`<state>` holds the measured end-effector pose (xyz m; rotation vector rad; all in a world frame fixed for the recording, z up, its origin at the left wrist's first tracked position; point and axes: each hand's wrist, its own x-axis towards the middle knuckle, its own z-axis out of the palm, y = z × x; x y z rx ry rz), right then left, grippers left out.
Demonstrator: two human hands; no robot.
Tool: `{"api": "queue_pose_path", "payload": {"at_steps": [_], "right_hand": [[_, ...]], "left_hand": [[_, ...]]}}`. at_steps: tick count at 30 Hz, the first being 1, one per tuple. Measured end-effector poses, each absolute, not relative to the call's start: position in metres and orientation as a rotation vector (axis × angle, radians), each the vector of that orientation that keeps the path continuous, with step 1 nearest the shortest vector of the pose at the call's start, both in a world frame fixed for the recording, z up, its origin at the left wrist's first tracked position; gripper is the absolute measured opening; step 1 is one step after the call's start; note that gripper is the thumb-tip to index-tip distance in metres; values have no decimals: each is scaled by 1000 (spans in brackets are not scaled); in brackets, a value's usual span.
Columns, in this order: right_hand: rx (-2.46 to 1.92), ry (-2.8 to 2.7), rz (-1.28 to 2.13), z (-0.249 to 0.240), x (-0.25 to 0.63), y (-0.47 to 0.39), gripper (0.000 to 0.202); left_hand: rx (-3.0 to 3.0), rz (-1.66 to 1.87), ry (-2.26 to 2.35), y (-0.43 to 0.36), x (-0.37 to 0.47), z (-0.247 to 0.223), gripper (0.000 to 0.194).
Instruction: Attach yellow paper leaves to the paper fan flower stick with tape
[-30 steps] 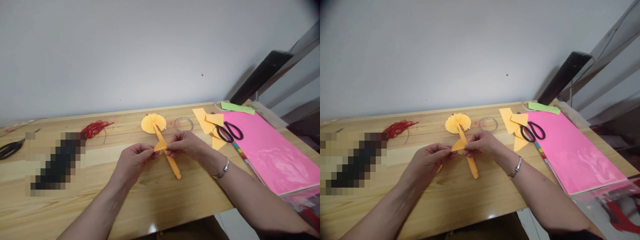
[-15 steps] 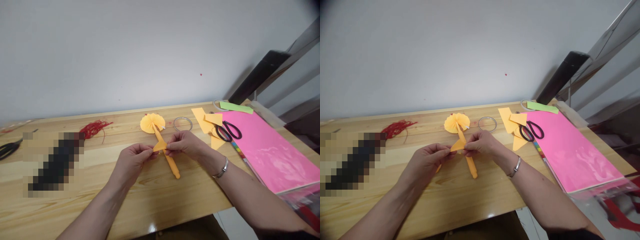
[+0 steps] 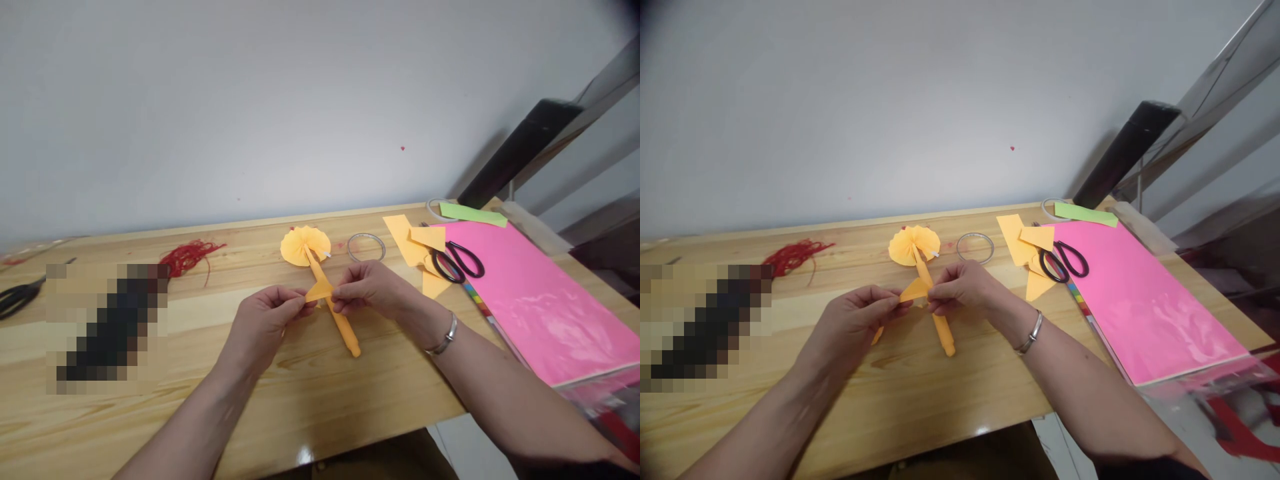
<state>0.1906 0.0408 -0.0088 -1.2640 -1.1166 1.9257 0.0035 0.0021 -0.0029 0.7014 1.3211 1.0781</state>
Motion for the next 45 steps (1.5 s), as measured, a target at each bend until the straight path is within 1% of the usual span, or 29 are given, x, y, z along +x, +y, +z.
{"api": "queue_pose_path", "payload": {"at_steps": [19, 39, 45], "right_hand": [[-1203, -1116, 1903, -14, 191, 40, 17], [-1322, -1113, 1801, -7, 185, 37, 14], [-1232, -1147, 1816, -5, 186, 37, 25]], "left_hand": [[710, 1070, 1354, 2, 3, -1, 14], [701, 1089, 1331, 3, 2, -8, 15], [704, 1073, 1272, 4, 0, -10, 15]]}}
